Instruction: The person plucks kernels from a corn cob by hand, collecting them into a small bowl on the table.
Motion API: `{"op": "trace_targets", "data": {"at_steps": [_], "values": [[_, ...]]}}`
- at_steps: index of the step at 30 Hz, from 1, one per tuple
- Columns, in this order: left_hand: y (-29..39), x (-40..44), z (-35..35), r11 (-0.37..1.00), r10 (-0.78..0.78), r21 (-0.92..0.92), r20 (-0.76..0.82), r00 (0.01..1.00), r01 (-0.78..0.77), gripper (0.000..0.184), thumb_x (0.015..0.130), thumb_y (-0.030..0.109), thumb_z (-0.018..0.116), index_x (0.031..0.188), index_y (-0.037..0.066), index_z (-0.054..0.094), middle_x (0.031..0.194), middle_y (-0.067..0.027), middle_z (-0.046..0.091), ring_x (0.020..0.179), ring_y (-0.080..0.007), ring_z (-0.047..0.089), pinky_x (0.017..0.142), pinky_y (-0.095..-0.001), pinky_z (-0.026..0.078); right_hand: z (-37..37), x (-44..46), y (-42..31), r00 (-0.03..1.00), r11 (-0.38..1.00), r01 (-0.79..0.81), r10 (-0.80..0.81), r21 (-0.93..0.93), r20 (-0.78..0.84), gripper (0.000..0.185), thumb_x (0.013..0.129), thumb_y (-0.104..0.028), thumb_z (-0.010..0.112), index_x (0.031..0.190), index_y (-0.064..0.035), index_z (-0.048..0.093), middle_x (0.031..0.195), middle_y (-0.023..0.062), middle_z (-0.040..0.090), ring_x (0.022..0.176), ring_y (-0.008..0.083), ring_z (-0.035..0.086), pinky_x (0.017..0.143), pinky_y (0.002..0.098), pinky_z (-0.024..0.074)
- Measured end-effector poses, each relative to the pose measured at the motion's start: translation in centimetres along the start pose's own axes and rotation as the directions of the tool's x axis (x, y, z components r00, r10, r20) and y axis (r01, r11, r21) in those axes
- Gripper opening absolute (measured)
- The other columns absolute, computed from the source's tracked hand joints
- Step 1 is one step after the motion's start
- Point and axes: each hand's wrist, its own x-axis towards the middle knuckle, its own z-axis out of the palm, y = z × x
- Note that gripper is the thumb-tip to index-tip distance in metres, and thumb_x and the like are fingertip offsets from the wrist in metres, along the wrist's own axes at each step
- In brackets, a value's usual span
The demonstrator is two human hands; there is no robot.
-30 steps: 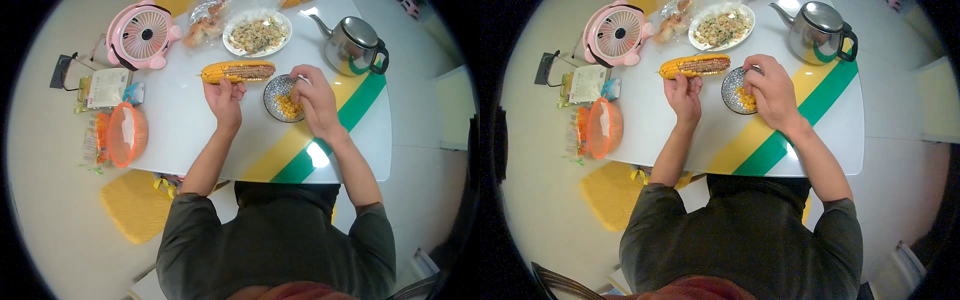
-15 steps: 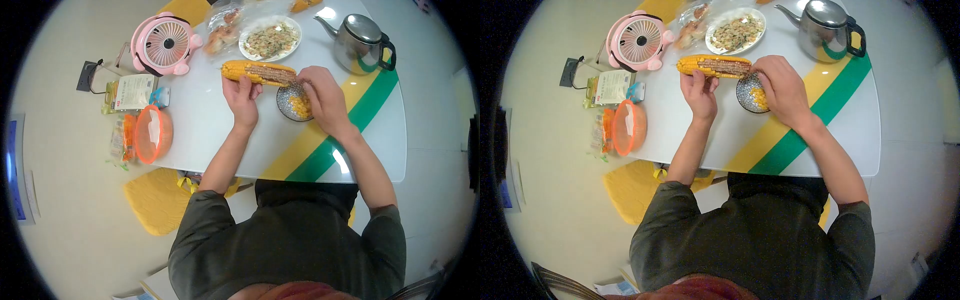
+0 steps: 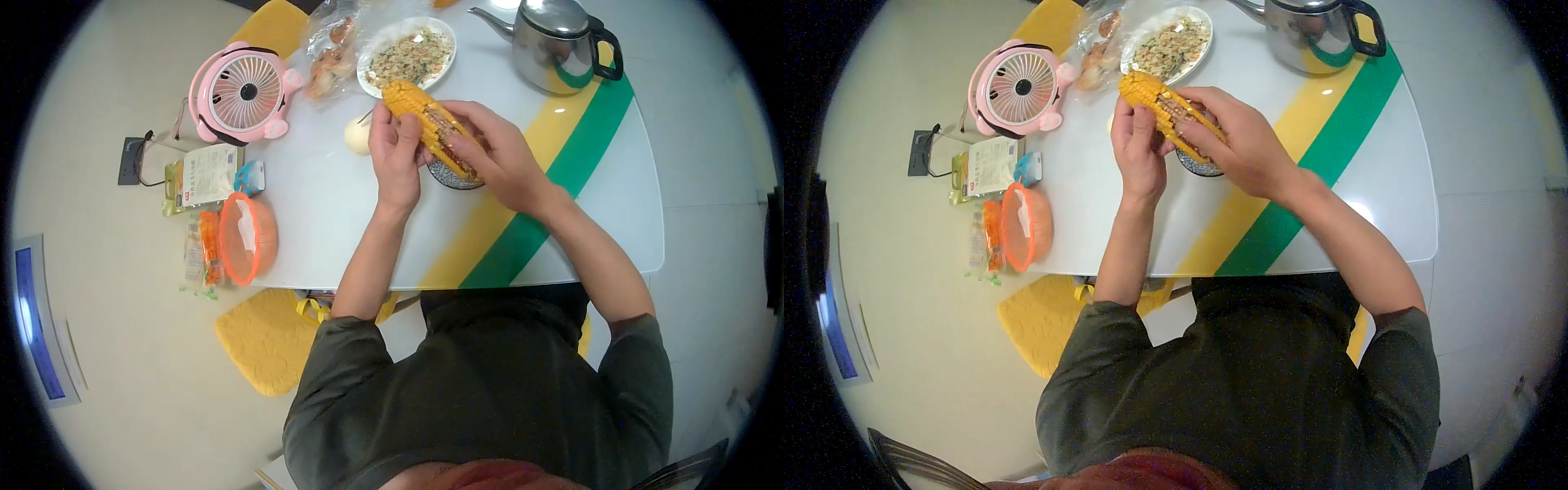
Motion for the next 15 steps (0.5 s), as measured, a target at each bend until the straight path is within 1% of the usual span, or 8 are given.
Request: {"op": "trace_targets", "data": {"at_steps": [3, 5, 6, 8, 9, 11, 12, 15], "values": [[0.9, -0.2, 1.2, 0.998, -0.052, -0.018, 0.029, 0.998, 0.052, 0.034, 0.112, 0.029, 0.061, 0.132, 0.005, 0.049, 0.103, -0.002, 0.064, 0.065, -0.0025, 0.052, 0.052, -0.017, 0.04, 0.0, 0.0, 0.0, 0.998, 0.992, -0.067, 0.066, 0.107, 0.013, 0.043, 0.108, -0.03, 0.064, 0.135, 0.0029, 0.059, 0.114, 0.0176, 0.074, 0.103, 0.0249, 0.072, 0.093, 0.0367, 0.0556], [1.0, -0.5, 1.8, 0.996, -0.085, -0.029, 0.038, 0.996, 0.086, 0.034, 0.111, 0.028, 0.062, 0.132, 0.005, 0.048, 0.105, -0.0026, 0.064, 0.064, -0.0023, 0.051, 0.052, -0.0168, 0.04, 0.2, -0.1, 0.3, 0.992, 0.975, -0.126, 0.123, 0.183, 0.027, 0.043, 0.108, -0.032, 0.064, 0.13, 0.004, 0.06, 0.11, 0.0177, 0.075, 0.099, 0.0235, 0.073, 0.09, 0.0365, 0.0563], [1.0, -0.7, 1.9, 0.994, -0.103, -0.033, 0.042, 0.994, 0.105, 0.034, 0.111, 0.027, 0.063, 0.131, 0.005, 0.048, 0.107, -0.0029, 0.064, 0.064, -0.0022, 0.051, 0.051, -0.0167, 0.04, 0.1, -0.1, 0.2, 0.99, 0.973, -0.14, 0.136, 0.181, 0.035, 0.042, 0.108, -0.033, 0.064, 0.128, 0.0038, 0.06, 0.109, 0.0172, 0.075, 0.098, 0.0227, 0.073, 0.088, 0.0361, 0.0564], [0.9, -1.0, 1.7, 0.994, -0.098, 0.049, 0.044, 0.994, 0.096, 0.035, 0.111, 0.033, 0.061, 0.133, 0.008, 0.05, 0.102, -0.001, 0.065, 0.064, -0.0011, 0.051, 0.05, -0.0151, 0.039, -0.2, 0.0, 0.0, 0.985, 0.97, -0.169, 0.163, 0.174, 0.05, 0.041, 0.108, -0.034, 0.064, 0.124, 0.0034, 0.06, 0.108, 0.0162, 0.075, 0.097, 0.0211, 0.073, 0.086, 0.0353, 0.0566], [0.8, -1.2, 1.7, 0.992, -0.096, 0.09, 0.047, 0.994, 0.092, 0.037, 0.112, 0.037, 0.061, 0.133, 0.009, 0.05, 0.1, 0.0, 0.066, 0.064, -0.0006, 0.051, 0.049, -0.0143, 0.038, -0.2, 0.1, 0.1, 0.985, 0.968, -0.172, 0.164, 0.182, 0.06, 0.041, 0.108, -0.035, 0.064, 0.123, 0.003, 0.06, 0.107, 0.0169, 0.075, 0.096, 0.0228, 0.074, 0.085, 0.0362, 0.0566], [1.3, -1.4, 1.9, 0.99, -0.117, 0.08, 0.024, 0.993, 0.115, 0.036, 0.112, 0.036, 0.061, 0.134, 0.01, 0.05, 0.102, -0.0006, 0.065, 0.063, -0.0006, 0.05, 0.048, -0.0145, 0.037, -0.3, 0.2, 0.2, 0.983, 0.964, -0.18, 0.167, 0.194, 0.083, 0.041, 0.108, -0.037, 0.063, 0.121, 0.0021, 0.06, 0.104, 0.0183, 0.076, 0.094, 0.0264, 0.075, 0.084, 0.038, 0.0565], [1.5, -1.5, 2.0, 0.989, -0.126, 0.075, 0.01, 0.992, 0.125, 0.036, 0.112, 0.035, 0.061, 0.135, 0.01, 0.05, 0.103, -0.0009, 0.065, 0.062, -0.0006, 0.05, 0.047, -0.0146, 0.037, -0.4, 0.2, 0.2, 0.984, 0.977, -0.169, 0.161, 0.127, 0.072, 0.041, 0.109, -0.037, 0.062, 0.121, 0.0014, 0.059, 0.101, 0.0193, 0.075, 0.094, 0.0294, 0.075, 0.083, 0.0399, 0.0563], [1.7, -1.8, 1.9, 0.99, -0.143, -0.016, 0.05, 0.988, 0.144, 0.034, 0.111, 0.029, 0.063, 0.129, 0.006, 0.044, 0.112, -0.0028, 0.063, 0.06, -0.0006, 0.051, 0.046, -0.0147, 0.036, -0.6, 0.2, -0.3, 0.988, 0.987, -0.137, 0.141, -0.078, 0.054, 0.04, 0.11, -0.039, 0.058, 0.121, -0.0005, 0.058, 0.095, 0.0219, 0.074, 0.091, 0.0383, 0.074, 0.08, 0.0459, 0.0553]]}}
